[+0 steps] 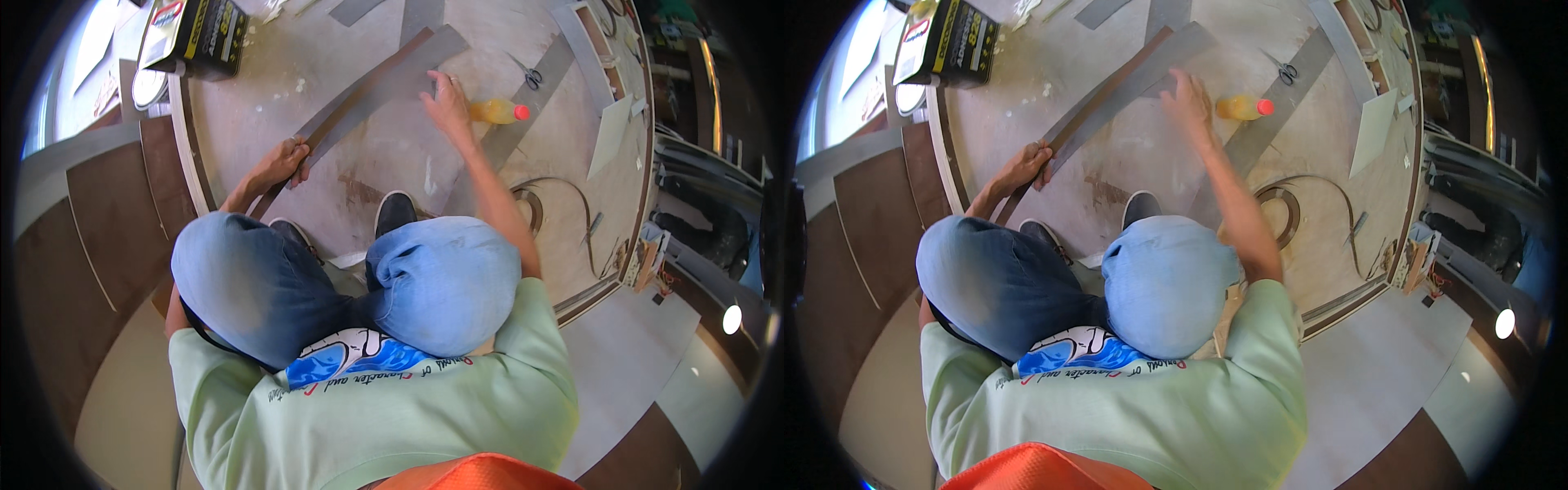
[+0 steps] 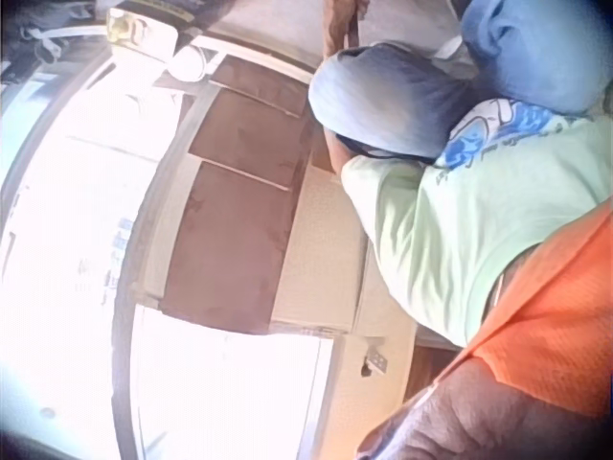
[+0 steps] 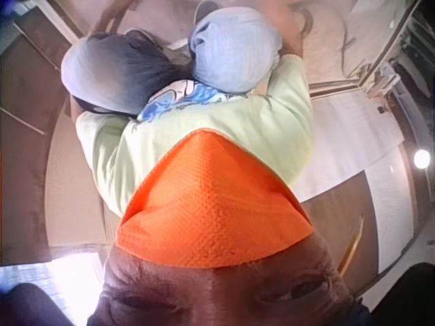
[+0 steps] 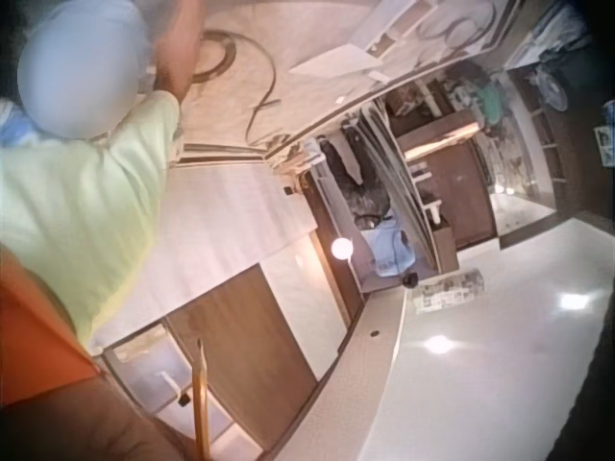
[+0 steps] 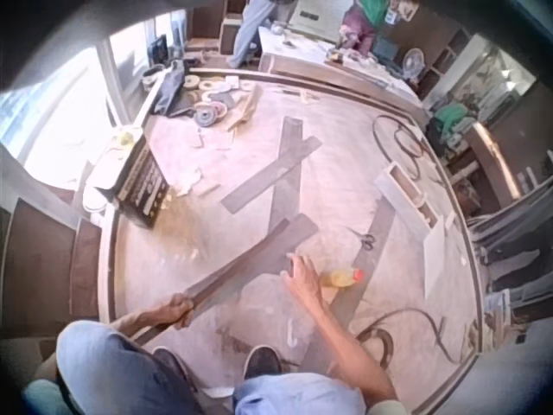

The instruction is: The person cuts a flexible trim strip with scissors, tests its fit on a cabinet edge, then applies glue to the strip and presses it onto the cabinet. The person works on the floor while handling the trim and glue.

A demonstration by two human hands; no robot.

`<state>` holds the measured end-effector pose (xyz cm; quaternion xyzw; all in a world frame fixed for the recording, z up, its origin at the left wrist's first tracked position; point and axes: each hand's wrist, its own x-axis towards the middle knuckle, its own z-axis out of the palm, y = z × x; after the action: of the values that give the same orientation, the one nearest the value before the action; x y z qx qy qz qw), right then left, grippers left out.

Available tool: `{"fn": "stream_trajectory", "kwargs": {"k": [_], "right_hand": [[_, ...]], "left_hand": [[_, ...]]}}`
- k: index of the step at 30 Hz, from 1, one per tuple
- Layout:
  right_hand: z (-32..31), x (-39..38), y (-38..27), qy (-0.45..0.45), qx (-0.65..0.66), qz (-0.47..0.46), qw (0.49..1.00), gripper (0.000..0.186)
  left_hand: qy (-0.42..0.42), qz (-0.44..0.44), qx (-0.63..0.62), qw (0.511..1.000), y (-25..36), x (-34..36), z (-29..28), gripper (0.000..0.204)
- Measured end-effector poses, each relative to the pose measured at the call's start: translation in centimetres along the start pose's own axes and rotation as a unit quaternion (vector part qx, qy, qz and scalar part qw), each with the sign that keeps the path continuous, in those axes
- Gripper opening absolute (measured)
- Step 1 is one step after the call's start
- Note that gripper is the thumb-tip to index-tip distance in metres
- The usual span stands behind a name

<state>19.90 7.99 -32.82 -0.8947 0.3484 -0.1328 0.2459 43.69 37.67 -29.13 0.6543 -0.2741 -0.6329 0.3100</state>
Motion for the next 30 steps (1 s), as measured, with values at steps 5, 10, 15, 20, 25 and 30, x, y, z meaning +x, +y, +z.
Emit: {"fn": "stream_trajectory", "kwargs": {"k": [5, 10, 15, 20, 25, 30], "right_hand": [[-5.5, 1.3, 1.5, -0.219, -0.431, -0.051, 0.874, 0.043], [-6.9, 1.6, 6.5, -0.313, -0.464, 0.018, 0.828, 0.03], [-10.5, 3.0, 8.6, -0.376, -0.11, 0.25, 0.886, 0.027], [-13.4, 0.5, 4.5, -0.127, 0.584, 0.289, 0.748, 0.04], [-11.5, -0.1, 1.1, -0.106, 0.58, 0.284, 0.756, 0.039], [-10.2, 0.4, -1.2, -0.022, 0.624, 0.2, 0.755, 0.036]], "left_hand": [[0.008, -0.01, 0.02, 1.0, -1.8, 0.4, 0.8, 0.026], [0.017, 0.01, 0.009, 1.0, -2.6, 0.2, 1.4, 0.025], [0.023, 0.008, 0.018, 1.0, -3.2, 0.0, 1.7, 0.026], [0.027, 0.013, -0.008, 1.0, -3.3, 0.4, 2.4, 0.028], [0.008, 0.005, 0.002, 1.0, -3.0, 0.6, 2.6, 0.028], [0.029, 0.006, 0.007, 1.0, -3.1, -0.3, 2.4, 0.029]]}}
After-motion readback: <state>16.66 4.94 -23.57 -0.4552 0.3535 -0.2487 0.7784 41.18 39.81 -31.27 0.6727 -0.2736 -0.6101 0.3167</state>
